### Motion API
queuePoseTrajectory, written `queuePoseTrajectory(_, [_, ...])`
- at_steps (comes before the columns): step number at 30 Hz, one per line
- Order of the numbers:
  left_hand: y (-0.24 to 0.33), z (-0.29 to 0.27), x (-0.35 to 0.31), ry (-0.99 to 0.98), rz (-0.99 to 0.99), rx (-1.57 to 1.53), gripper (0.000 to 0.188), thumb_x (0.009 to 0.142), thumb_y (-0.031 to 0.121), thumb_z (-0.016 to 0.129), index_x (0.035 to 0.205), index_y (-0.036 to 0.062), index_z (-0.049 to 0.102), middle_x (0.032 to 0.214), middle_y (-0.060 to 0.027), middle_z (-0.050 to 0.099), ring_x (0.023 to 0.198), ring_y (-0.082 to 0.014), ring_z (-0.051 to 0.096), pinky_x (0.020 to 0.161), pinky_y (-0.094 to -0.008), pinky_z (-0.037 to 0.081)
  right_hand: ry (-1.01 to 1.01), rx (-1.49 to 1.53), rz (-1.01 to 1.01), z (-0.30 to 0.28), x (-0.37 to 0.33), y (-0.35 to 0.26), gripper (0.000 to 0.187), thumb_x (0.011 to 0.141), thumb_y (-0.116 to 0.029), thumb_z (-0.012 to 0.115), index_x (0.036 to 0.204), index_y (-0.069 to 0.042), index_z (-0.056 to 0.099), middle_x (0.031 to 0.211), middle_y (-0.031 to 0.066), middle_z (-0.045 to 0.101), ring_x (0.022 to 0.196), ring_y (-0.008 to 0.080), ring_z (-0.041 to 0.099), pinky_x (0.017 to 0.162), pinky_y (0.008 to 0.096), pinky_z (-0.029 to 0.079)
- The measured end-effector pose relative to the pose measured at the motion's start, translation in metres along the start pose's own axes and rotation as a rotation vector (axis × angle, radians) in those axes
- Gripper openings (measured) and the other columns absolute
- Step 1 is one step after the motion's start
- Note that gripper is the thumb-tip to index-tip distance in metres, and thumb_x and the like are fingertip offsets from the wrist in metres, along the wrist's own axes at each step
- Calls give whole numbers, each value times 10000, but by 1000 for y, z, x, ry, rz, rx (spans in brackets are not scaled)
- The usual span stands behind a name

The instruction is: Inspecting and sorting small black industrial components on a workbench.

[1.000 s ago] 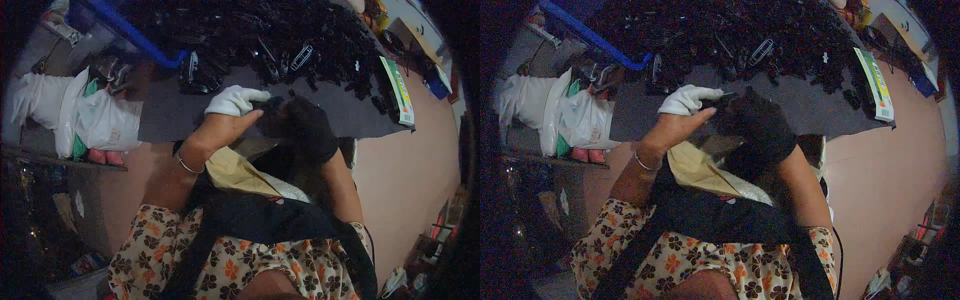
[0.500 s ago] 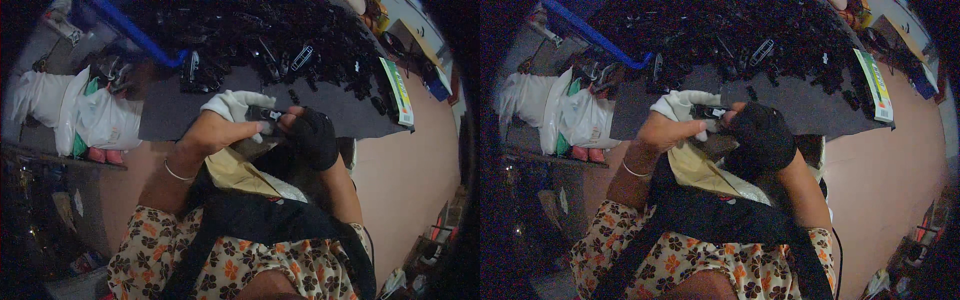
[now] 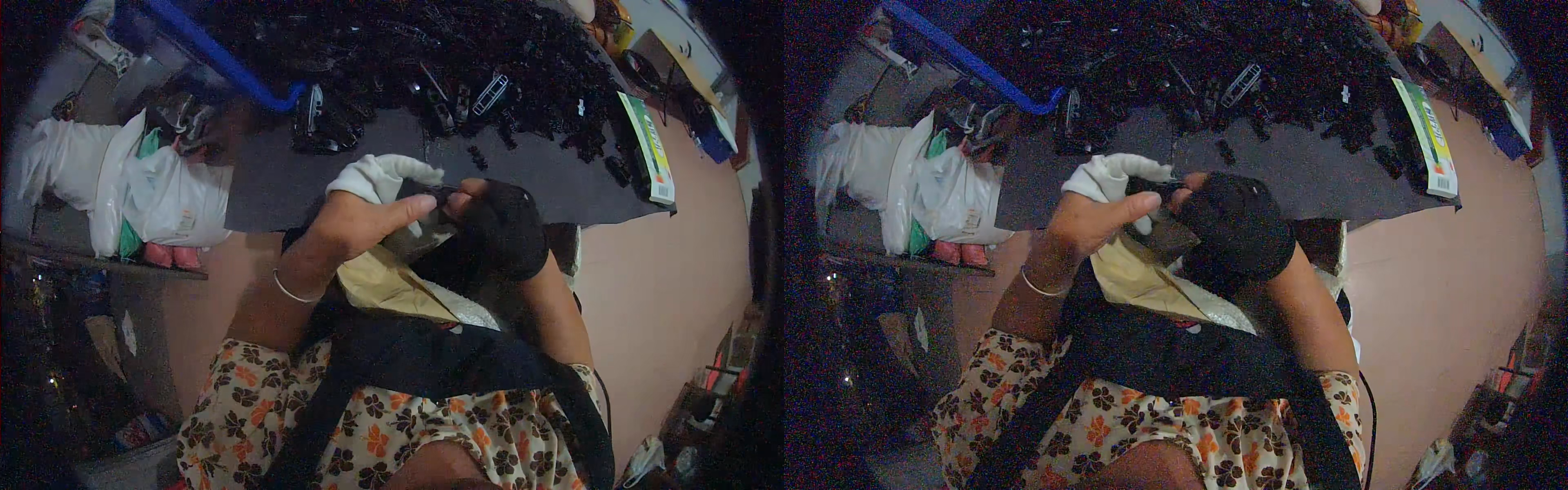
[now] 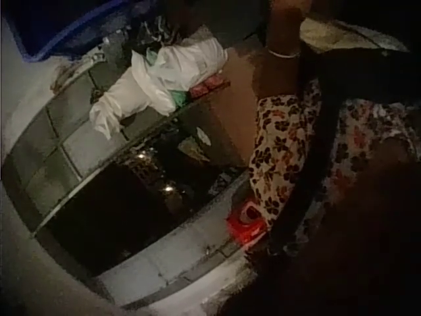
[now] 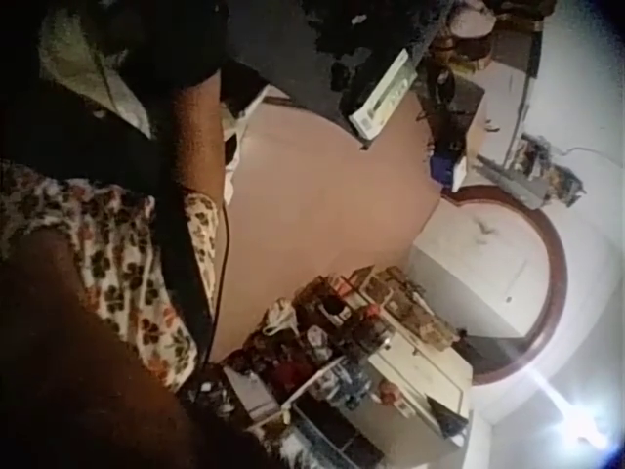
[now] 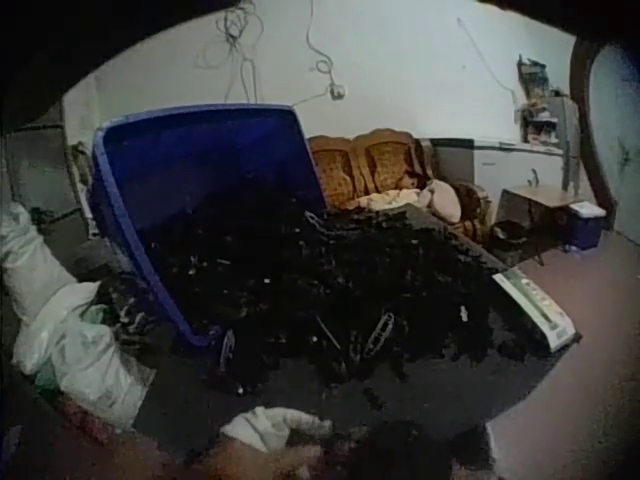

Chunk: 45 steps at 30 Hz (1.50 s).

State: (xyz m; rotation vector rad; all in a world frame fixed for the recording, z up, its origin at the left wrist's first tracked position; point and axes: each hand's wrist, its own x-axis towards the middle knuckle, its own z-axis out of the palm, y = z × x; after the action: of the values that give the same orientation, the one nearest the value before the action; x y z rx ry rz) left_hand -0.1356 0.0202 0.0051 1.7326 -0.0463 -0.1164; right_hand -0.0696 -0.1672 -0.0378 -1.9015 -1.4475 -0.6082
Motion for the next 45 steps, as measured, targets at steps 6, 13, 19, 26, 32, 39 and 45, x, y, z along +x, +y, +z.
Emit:
queuePoseTrajectory(6, [21, -3, -3, -81, -137, -43, 313, 755, 16, 619, 1064, -6, 569, 890, -69, 623, 779, -108, 584, 670, -230, 488, 167, -76, -26, 1, 2, -3, 60, 750, -85, 600, 793, -48, 582, 746, 127, 589, 591, 250, 589, 495, 321, 473])
queuePoseTrajectory(13, [12, -7, -5, -53, -59, -53, 290, 766, 2, 593, 1054, -18, 567, 848, -79, 630, 771, -112, 595, 679, -222, 489, 36, 52, 80, -8, 9, -8, 72, 747, -48, 599, 811, -42, 566, 749, 111, 575, 637, 252, 597, 530, 309, 468])
queuePoseTrajectory(19, [-3, 3, -3, 165, 77, -241, 258, 771, -27, 587, 1028, -30, 566, 954, -116, 605, 800, -125, 595, 699, -237, 491, 203, 12, 386, 1, 11, -14, 90, 786, -81, 595, 843, -32, 544, 732, 61, 564, 627, 186, 570, 554, 301, 463])
queuePoseTrajectory(26, [-9, 21, -8, 292, 561, 490, 197, 765, 11, 598, 962, 5, 611, 1027, -201, 577, 876, -233, 597, 742, -287, 479, 90, 738, 847, 24, 2, -8, 84, 833, -119, 551, 810, -48, 511, 679, 14, 529, 593, 79, 499, 535, 230, 413])
queuePoseTrajectory(32, [-11, 29, -14, 291, 539, 613, 287, 726, -29, 587, 1012, 0, 595, 1015, -185, 597, 980, -266, 572, 841, -307, 432, 173, 1007, 911, 20, 4, -28, 116, 851, -152, 525, 837, -37, 511, 674, 12, 522, 608, 90, 505, 561, 240, 419])
queuePoseTrajectory(39, [-21, 14, -21, 313, 159, 97, 242, 745, 18, 633, 984, -7, 607, 940, -145, 627, 855, -156, 591, 741, -256, 471, 86, 78, 216, 17, -2, -13, 230, 787, -203, 630, 864, 0, 554, 780, 69, 567, 707, 145, 543, 628, 293, 444])
queuePoseTrajectory(45, [-18, 6, -24, 153, 351, 357, 211, 779, 18, 614, 989, -4, 607, 930, -104, 630, 851, -121, 577, 756, -253, 464, -87, 474, 458, 5, -3, -13, 311, 700, -216, 704, 891, -3, 581, 816, 94, 585, 743, 165, 562, 670, 309, 456])
